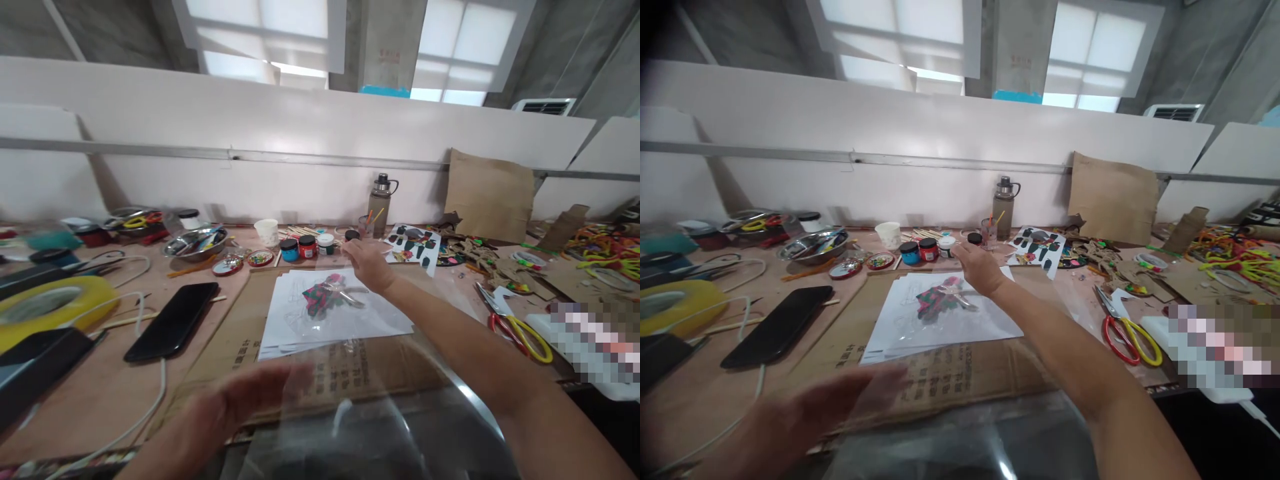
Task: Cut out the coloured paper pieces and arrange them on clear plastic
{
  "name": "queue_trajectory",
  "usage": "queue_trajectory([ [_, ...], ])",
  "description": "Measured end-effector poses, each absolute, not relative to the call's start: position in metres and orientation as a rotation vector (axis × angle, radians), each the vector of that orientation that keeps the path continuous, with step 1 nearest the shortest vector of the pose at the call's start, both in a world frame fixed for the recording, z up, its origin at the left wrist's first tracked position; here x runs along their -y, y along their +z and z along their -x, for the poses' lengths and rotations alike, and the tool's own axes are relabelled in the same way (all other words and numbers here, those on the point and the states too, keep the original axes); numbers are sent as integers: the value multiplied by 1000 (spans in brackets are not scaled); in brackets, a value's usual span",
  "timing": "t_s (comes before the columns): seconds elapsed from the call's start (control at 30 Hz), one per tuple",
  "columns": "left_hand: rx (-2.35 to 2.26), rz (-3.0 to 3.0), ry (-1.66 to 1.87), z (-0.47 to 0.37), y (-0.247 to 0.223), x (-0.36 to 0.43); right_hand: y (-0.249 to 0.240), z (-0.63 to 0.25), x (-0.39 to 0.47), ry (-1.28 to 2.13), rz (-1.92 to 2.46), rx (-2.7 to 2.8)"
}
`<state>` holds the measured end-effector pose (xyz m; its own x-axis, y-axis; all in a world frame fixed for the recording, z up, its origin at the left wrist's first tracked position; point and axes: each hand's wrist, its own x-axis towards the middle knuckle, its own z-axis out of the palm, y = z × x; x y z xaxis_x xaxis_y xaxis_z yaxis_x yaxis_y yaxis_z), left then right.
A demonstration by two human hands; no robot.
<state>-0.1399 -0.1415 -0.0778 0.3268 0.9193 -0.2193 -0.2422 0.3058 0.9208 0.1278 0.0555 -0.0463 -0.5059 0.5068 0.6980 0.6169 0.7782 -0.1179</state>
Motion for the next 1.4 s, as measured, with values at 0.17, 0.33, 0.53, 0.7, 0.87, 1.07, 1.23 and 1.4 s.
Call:
queue_trajectory([
  [0.17,-1247,-1057,1081,124,-42,65,-64,-121,-51,-83,848,2226],
  [0.33,-1480,-1337,938,112,-31,1,-88,-129,-50,11,948,2187],
  [0.53,-1559,-1491,857,84,-36,-60,-100,-132,-48,79,1010,2162],
  [0.7,-1636,-1525,923,59,-54,-93,-101,-129,-41,124,949,2166],
  [0.87,-1556,-1487,1074,56,-72,-106,-103,-129,-35,157,893,2166],
  [1.07,-1401,-1370,1167,51,-80,-110,-106,-127,-33,167,843,2163],
  [1.23,-1307,-1244,1179,43,-79,-114,-107,-127,-32,148,832,2152],
  [1.4,-1211,-1107,1176,36,-79,-110,-110,-128,-34,124,823,2162],
])
